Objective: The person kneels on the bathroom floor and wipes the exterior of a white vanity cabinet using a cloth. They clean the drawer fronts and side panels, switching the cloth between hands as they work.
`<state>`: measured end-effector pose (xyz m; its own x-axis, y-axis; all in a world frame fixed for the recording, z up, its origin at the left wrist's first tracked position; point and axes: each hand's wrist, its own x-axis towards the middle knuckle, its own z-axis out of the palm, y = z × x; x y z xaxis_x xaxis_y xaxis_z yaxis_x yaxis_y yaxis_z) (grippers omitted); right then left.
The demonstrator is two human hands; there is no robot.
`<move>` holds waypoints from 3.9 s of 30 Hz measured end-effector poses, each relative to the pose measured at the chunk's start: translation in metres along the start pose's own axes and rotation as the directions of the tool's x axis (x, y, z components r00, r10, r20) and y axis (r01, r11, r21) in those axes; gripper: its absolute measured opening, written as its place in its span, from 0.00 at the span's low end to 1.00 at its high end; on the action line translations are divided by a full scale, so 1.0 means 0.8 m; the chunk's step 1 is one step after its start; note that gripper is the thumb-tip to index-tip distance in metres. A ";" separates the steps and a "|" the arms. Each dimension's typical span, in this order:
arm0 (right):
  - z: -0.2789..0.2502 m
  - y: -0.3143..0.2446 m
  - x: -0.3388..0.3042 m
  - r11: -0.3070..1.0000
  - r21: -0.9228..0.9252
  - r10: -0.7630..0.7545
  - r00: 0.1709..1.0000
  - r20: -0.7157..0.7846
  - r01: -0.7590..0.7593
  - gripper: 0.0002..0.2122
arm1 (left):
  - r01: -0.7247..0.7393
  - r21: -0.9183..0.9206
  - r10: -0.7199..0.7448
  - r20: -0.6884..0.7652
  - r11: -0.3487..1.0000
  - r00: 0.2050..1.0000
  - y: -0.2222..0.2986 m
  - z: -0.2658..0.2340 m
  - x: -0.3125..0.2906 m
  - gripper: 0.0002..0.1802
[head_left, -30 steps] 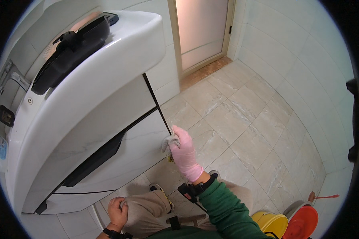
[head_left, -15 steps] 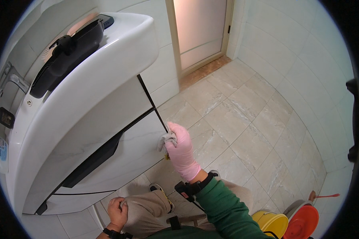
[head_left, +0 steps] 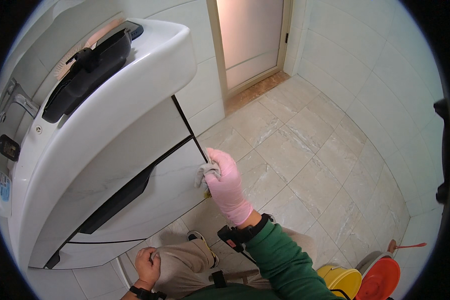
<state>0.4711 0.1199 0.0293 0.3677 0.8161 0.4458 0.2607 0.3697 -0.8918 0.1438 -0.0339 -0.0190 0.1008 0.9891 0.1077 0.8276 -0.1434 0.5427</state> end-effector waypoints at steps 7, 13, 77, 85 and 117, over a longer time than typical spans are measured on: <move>0.000 0.073 -0.049 0.804 0.041 0.587 0.803 0.096 -0.593 0.16 | -0.008 -0.002 0.008 -0.020 1.000 1.000 -0.001 0.000 -0.004 0.09; 0.003 -0.018 0.006 0.975 0.134 0.175 0.984 0.029 -0.177 0.17 | -0.003 -0.005 0.003 -0.035 1.000 0.999 -0.002 -0.001 -0.005 0.09; 0.040 -0.038 -0.053 0.853 -0.377 -0.359 0.930 0.075 0.360 0.23 | -0.001 -0.035 0.000 -0.027 0.999 1.000 -0.012 -0.008 -0.008 0.09; 0.065 0.001 -0.096 0.961 -0.141 0.220 0.967 -0.130 -0.237 0.27 | 0.043 -0.034 -0.043 -0.012 0.998 0.999 -0.010 -0.010 -0.013 0.09; 0.061 0.174 -0.131 0.379 0.315 0.885 0.440 0.150 -0.870 0.10 | 0.002 -0.022 -0.002 -0.002 1.000 1.000 -0.008 -0.004 -0.004 0.09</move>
<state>0.4253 0.1073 -0.1457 0.2592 0.7530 -0.6048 -0.5022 -0.4298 -0.7504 0.1361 -0.0361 -0.0202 0.0978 0.9893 0.1084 0.8151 -0.1422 0.5615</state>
